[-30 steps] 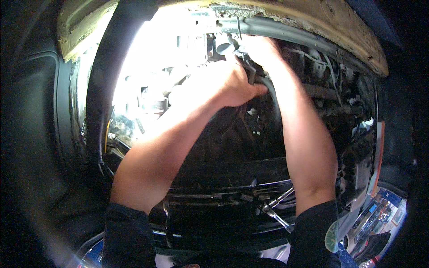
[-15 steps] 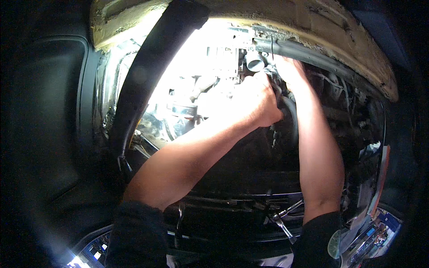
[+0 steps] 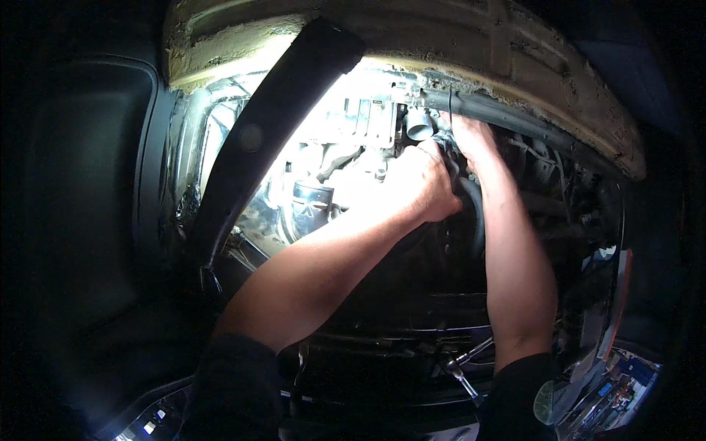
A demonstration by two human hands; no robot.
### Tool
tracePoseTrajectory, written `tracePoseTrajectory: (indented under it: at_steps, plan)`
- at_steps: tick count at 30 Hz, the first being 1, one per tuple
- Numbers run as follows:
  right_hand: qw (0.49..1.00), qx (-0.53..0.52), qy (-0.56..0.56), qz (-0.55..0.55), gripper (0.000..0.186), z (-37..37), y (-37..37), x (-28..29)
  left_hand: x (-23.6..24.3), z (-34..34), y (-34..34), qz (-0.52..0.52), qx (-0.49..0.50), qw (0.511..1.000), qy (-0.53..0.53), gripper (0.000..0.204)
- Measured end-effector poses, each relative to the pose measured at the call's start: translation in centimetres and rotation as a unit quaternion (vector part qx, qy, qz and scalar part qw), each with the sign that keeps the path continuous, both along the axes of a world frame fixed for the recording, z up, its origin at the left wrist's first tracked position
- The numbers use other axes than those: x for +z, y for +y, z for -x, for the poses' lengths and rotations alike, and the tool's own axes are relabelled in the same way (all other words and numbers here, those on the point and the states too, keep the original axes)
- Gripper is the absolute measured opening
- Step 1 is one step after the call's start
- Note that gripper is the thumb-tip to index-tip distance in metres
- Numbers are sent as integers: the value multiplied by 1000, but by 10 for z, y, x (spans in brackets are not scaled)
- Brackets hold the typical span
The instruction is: The person works under the hood of a car, using a ratchet and screwdriver to remove and adjust components in the engine bay. The person removes a hose clamp, detaches a hose, and manipulates engine parts with both hands.
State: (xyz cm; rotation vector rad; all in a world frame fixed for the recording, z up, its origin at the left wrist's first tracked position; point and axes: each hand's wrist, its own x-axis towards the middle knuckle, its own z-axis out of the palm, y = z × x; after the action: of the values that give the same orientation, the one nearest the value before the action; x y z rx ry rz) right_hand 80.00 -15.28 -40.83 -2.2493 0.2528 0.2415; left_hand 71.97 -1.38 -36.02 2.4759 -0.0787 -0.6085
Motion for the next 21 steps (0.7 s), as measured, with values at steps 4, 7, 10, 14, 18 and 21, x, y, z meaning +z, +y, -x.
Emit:
tracePoseTrajectory:
  at_steps: [4, 7, 10, 14, 18, 21]
  plan:
    - [1000, -23, 7, -14, 64, -2, 0, -7, 1, -5, 7, 23, -34, 999, 10, 87]
    - [998, -32, -13, -54, 58, -3, -1, -16, 2, -6, 9, 22, -45, 999, 12, 88]
    - [998, -48, -21, -47, 52, -4, -1, -22, 0, -6, 8, 19, -40, 999, 12, 88]
    - [996, -89, -28, -4, 53, 0, 0, -26, -4, -8, 6, 22, -29, 999, 20, 87]
    - [993, -105, -52, 5, 55, 3, 0, -27, -8, -9, 5, 33, -1, 999, 23, 78]
    - [994, -104, -4, -32, 56, 4, 0, -31, -8, -8, 5, 49, 6, 999, 18, 74]
